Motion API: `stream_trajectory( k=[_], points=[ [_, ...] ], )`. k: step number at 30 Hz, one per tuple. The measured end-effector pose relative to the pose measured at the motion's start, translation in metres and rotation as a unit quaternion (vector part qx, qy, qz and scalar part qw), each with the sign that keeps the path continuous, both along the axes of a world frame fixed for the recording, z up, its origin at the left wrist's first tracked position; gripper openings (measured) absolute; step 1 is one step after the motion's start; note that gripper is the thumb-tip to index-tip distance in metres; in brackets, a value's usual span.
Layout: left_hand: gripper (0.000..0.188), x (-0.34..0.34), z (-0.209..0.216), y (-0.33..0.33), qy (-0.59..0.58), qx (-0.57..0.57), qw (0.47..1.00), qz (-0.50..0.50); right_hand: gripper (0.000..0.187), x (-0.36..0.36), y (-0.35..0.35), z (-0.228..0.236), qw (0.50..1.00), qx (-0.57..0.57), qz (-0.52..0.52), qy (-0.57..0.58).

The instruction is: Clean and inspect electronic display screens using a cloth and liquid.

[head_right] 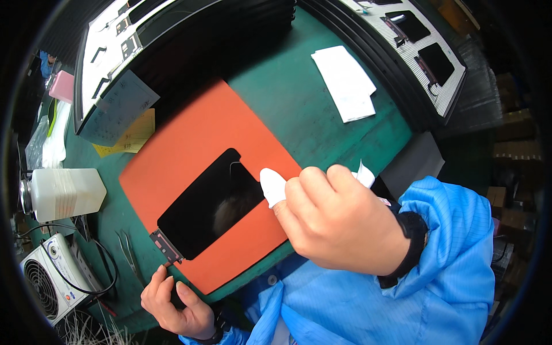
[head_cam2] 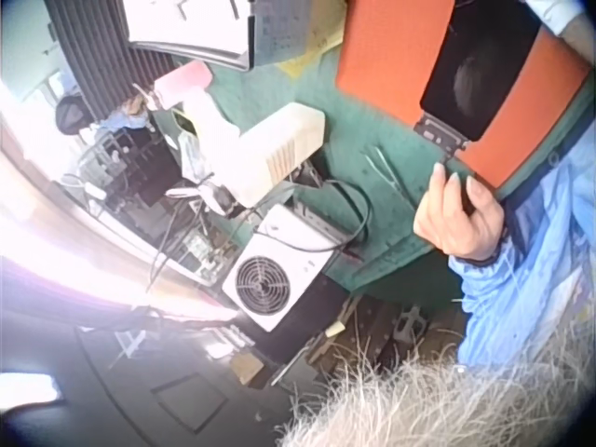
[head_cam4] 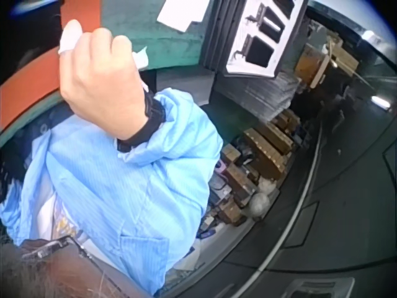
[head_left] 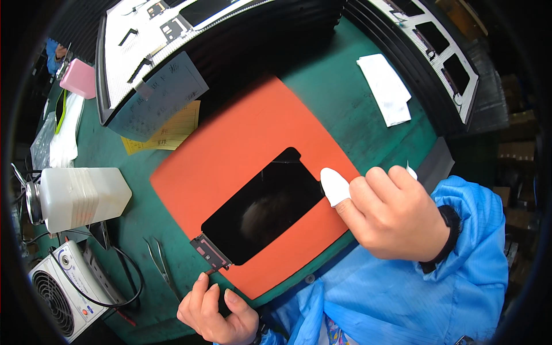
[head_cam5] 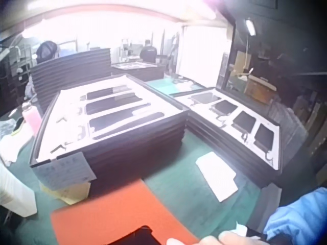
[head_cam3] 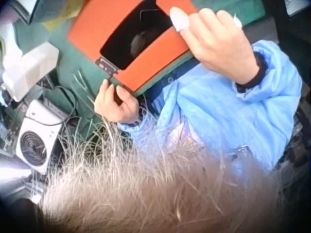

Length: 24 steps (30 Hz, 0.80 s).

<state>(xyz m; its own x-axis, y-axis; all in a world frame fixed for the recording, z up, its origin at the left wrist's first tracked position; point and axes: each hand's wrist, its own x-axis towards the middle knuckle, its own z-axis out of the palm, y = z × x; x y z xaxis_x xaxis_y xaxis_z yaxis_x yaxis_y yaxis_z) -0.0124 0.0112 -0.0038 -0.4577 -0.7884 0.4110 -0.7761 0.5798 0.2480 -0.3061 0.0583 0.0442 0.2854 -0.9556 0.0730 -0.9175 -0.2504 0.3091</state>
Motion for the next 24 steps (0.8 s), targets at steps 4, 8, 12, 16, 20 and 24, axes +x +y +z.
stream_trajectory(
  k=[4, 8, 12, 16, 20, 24],
  points=[
    [0.021, -0.010, 0.004, -0.006, 0.032, -0.048, 0.998, 0.002, 0.008, -0.018, -0.015, 0.019, 0.993, 0.001, -0.061, -0.096],
    [0.021, -0.010, 0.007, -0.007, 0.033, -0.056, 0.998, -0.004, 0.016, -0.044, -0.036, 0.020, 0.984, -0.139, -0.091, -0.059],
    [0.020, -0.006, 0.006, -0.010, 0.035, -0.048, 0.998, -0.023, 0.027, -0.062, -0.057, 0.019, 0.981, -0.153, -0.114, -0.033],
    [0.020, -0.007, 0.006, -0.010, 0.035, -0.053, 0.998, -0.032, 0.029, -0.077, -0.063, 0.012, 0.980, -0.166, -0.111, -0.024],
    [0.020, -0.006, 0.008, -0.009, 0.037, -0.045, 0.998, -0.033, 0.038, -0.073, -0.063, 0.006, 0.984, -0.100, -0.116, -0.093],
    [0.020, -0.004, 0.007, -0.009, 0.039, -0.044, 0.997, -0.039, 0.039, -0.074, -0.068, -0.004, 0.979, -0.067, -0.127, -0.143]
  ],
)
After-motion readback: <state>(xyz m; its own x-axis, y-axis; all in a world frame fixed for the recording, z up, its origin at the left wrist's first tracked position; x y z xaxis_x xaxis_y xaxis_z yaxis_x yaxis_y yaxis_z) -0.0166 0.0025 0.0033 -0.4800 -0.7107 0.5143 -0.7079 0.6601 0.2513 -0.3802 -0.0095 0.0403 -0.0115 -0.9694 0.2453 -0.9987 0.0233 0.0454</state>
